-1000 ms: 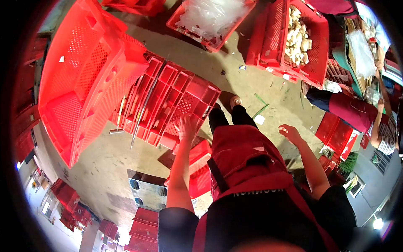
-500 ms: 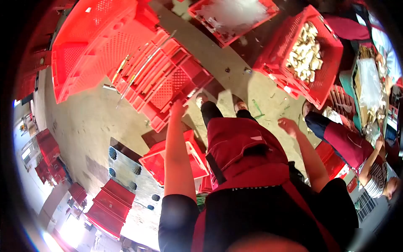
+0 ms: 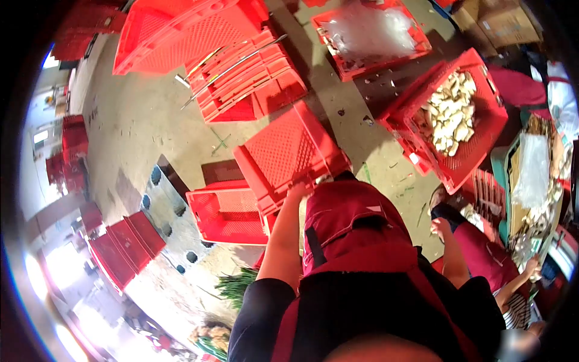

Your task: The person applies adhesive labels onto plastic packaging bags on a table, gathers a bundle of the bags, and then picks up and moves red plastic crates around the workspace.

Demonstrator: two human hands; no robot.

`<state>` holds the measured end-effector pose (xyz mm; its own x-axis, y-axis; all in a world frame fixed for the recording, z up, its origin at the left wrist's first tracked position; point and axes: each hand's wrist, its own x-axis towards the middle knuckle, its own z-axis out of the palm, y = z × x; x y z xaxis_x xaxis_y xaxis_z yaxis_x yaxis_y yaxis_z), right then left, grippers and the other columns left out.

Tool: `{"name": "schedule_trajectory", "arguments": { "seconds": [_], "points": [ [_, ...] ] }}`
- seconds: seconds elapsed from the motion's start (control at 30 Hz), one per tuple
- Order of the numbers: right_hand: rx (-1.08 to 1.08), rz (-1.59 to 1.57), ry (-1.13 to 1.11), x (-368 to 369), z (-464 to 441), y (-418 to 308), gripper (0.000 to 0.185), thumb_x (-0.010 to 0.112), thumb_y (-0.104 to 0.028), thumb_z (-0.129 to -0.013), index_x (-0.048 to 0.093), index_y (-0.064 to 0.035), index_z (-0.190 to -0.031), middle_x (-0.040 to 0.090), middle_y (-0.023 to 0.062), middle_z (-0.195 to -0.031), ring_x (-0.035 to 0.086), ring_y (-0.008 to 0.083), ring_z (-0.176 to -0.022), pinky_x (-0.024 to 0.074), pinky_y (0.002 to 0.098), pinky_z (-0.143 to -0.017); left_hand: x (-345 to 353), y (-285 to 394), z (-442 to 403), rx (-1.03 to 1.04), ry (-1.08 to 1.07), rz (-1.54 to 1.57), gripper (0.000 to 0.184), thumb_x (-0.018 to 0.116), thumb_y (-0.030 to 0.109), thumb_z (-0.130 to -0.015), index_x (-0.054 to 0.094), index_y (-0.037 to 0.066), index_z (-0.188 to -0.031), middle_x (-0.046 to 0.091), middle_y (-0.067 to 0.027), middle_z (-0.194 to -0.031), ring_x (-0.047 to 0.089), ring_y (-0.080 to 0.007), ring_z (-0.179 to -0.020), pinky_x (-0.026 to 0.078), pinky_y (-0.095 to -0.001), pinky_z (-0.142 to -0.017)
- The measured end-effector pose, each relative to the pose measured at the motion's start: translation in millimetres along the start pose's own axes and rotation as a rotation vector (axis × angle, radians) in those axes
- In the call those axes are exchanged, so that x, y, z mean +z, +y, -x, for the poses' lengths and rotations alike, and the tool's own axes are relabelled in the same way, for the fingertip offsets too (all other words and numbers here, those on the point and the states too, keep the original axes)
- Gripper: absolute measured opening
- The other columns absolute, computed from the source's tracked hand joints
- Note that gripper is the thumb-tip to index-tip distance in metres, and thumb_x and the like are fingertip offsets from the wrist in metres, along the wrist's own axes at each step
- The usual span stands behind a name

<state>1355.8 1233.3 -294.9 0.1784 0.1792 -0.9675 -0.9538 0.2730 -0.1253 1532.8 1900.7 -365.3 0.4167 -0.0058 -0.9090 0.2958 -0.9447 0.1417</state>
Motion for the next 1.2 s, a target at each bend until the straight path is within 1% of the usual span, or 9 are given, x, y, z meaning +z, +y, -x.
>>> {"name": "schedule_trajectory", "arguments": {
  "seconds": [0.13, 0.23, 0.4, 0.47, 0.53, 0.8, 0.93, 1.07, 1.2],
  "points": [
    [-0.4, 1.014, 0.202, 105.4, 1.2, -54.5, 0.02, 0.054, -0.022, -0.078, 0.056, -0.0038, -0.086, 0.057, 0.0093, -0.077, 0.055, 0.021, -0.065, 0.0451, 0.031, -0.056, 35.2, -14.0, 33.5, -0.046, -0.193, 0.198, 0.072, 0.055, 0.055, -0.068, 0.046, 0.002, -0.115, 0.05, -0.0201, -0.115, 0.047, -0.0323, -0.108, 0.037, -0.0425, -0.09],
    [-0.616, 1.546, 0.266, 214.4, -2.5, -116.8, 0.028, 0.051, -0.03, -0.076, 0.056, -0.0043, -0.086, 0.058, 0.0164, -0.082, 0.056, 0.0322, -0.079, 0.0445, 0.0413, -0.066, 21.5, -12.8, 82.8, -0.004, 0.249, 0.313, 0.055, 0.057, 0.042, -0.072, 0.047, 0.003, -0.108, 0.054, -0.0169, -0.108, 0.051, -0.0311, -0.101, 0.04, -0.0433, -0.084],
    [-1.209, 1.735, -0.089, 406.2, -42.8, -146.3, 0.019, 0.054, -0.016, -0.073, 0.054, -0.0083, -0.09, 0.056, 0.012, -0.079, 0.055, 0.03, -0.071, 0.0458, 0.0385, -0.061, 1.0, -15.2, 106.9, 0.012, 0.482, 0.557, 0.052, 0.056, 0.034, -0.074, 0.045, 0.005, -0.114, 0.051, -0.0156, -0.113, 0.048, -0.0295, -0.106, 0.039, -0.0399, -0.086],
    [-1.129, 1.906, -0.207, 491.7, -45.8, -137.0, 0.036, 0.056, -0.008, -0.07, 0.052, -0.0074, -0.105, 0.054, 0.0106, -0.099, 0.055, 0.0275, -0.086, 0.0464, 0.0388, -0.072, 1.3, -19.6, 110.1, 0.068, 0.414, 0.773, 0.042, 0.057, 0.031, -0.074, 0.052, 0.005, -0.106, 0.053, -0.0167, -0.109, 0.05, -0.0312, -0.101, 0.042, -0.0382, -0.082],
    [-1.446, 1.838, -0.362, 546.8, -57.3, -118.1, 0.04, 0.056, -0.007, -0.069, 0.05, -0.0056, -0.109, 0.051, 0.0121, -0.107, 0.051, 0.0268, -0.098, 0.0419, 0.0395, -0.083, 20.6, -18.0, 120.9, 0.156, 0.673, 0.781, 0.031, 0.056, 0.024, -0.075, 0.055, 0.005, -0.099, 0.055, -0.0165, -0.1, 0.056, -0.033, -0.086, 0.045, -0.0395, -0.073],
    [-0.96, 2.383, -0.365, 606.7, -103.1, -32.2, 0.05, 0.063, -0.024, -0.067, 0.047, -0.0045, -0.111, 0.046, 0.0123, -0.115, 0.038, 0.0272, -0.115, 0.0245, 0.039, -0.1, 175.3, -56.1, 208.4, -0.083, 0.673, 1.026, 0.03, 0.052, 0.03, -0.077, 0.054, 0.006, -0.094, 0.057, -0.0201, -0.086, 0.055, -0.0384, -0.08, 0.044, -0.0436, -0.068],
    [-0.856, 2.544, -0.18, 617.3, -103.0, -19.6, 0.056, 0.064, -0.028, -0.069, 0.043, -0.0046, -0.115, 0.044, 0.0125, -0.119, 0.037, 0.0263, -0.117, 0.0223, 0.0387, -0.102, 296.6, -70.7, 258.1, -0.375, 0.397, 0.975, 0.03, 0.048, 0.032, -0.078, 0.055, 0.007, -0.093, 0.058, -0.0208, -0.082, 0.054, -0.04, -0.08, 0.044, -0.0456, -0.069],
    [-0.548, 2.69, -0.067, 643.0, -104.2, -17.6, 0.06, 0.057, -0.045, -0.073, 0.045, -0.0045, -0.115, 0.045, 0.0131, -0.121, 0.039, 0.0248, -0.116, 0.024, 0.0414, -0.099, 405.4, -70.8, 302.3, -0.462, 0.332, 1.195, 0.028, 0.056, 0.029, -0.076, 0.056, 0.004, -0.089, 0.061, -0.0164, -0.084, 0.059, -0.0305, -0.075, 0.046, -0.0383, -0.066],
    [-0.622, 2.957, -0.285, 660.8, -96.1, -12.8, 0.067, 0.052, -0.063, -0.067, 0.059, -0.0028, -0.094, 0.062, 0.0127, -0.093, 0.056, 0.0226, -0.094, 0.0305, 0.0409, -0.095, 471.2, -67.0, 314.3, -0.454, 0.467, 1.694, 0.021, 0.058, 0.018, -0.079, 0.055, 0.0, -0.09, 0.06, -0.0083, -0.079, 0.056, -0.0152, -0.069, 0.045, -0.0276, -0.06]
  ]
}}
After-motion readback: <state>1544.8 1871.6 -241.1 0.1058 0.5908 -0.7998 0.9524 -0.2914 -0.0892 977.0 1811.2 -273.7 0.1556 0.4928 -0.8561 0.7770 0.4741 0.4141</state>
